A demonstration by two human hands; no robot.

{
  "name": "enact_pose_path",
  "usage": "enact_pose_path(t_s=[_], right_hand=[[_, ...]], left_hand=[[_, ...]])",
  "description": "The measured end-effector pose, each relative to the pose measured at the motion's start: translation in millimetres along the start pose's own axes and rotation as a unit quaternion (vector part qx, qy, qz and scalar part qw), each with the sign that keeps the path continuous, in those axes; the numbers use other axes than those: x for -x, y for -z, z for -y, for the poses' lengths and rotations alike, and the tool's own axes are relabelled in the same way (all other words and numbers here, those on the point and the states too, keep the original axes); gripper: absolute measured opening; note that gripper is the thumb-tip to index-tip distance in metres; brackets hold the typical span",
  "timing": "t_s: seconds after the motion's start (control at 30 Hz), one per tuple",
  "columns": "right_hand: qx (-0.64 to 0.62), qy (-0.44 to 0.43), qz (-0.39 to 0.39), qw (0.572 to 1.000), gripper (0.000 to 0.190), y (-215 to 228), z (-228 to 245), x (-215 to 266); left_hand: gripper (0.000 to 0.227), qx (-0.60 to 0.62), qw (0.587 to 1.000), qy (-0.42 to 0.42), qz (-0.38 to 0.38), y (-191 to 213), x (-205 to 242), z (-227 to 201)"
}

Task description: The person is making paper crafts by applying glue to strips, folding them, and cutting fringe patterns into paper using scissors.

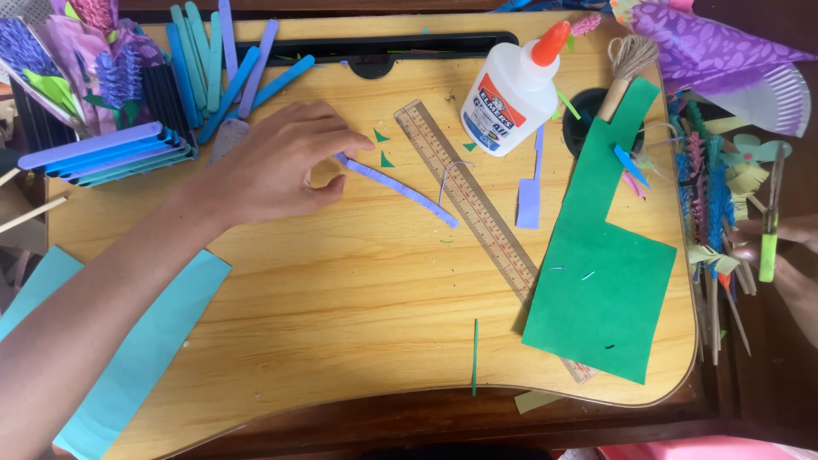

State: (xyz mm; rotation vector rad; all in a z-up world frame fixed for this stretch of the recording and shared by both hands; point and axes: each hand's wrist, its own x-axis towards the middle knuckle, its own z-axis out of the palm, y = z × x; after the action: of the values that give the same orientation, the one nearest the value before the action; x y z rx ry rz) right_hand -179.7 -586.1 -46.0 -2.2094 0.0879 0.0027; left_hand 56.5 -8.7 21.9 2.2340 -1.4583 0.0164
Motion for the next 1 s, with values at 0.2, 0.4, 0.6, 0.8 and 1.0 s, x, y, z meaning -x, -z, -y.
enact_pose_path(t_s=[0.2, 0.4, 0.6, 0.8, 1.0], right_hand=[[0.015, 0.036, -0.016, 0.999, 0.034, 3, -28, -10], [0.083, 0.029, -0.045, 0.995, 0.028, -17, 61, -3], [0.061, 0.010, -0.044, 0.997, 0.027, -16, 62, -1], [0.065, 0.003, -0.045, 0.997, 0.027, -16, 54, 0], [0.069, 0.020, -0.049, 0.996, 0.025, -17, 57, -4]], left_hand=[[0.013, -0.025, 0.998, 0.000, 0.054, -7, -6, 2], [0.006, 0.081, 0.994, 0.038, 0.071, 7, -13, 0], [0.003, 0.245, 0.956, 0.150, 0.056, 24, -16, 0], [0.004, 0.306, 0.928, 0.212, 0.024, 26, -12, 11], [0.006, 0.336, 0.919, 0.206, -0.028, 29, -14, 9]])
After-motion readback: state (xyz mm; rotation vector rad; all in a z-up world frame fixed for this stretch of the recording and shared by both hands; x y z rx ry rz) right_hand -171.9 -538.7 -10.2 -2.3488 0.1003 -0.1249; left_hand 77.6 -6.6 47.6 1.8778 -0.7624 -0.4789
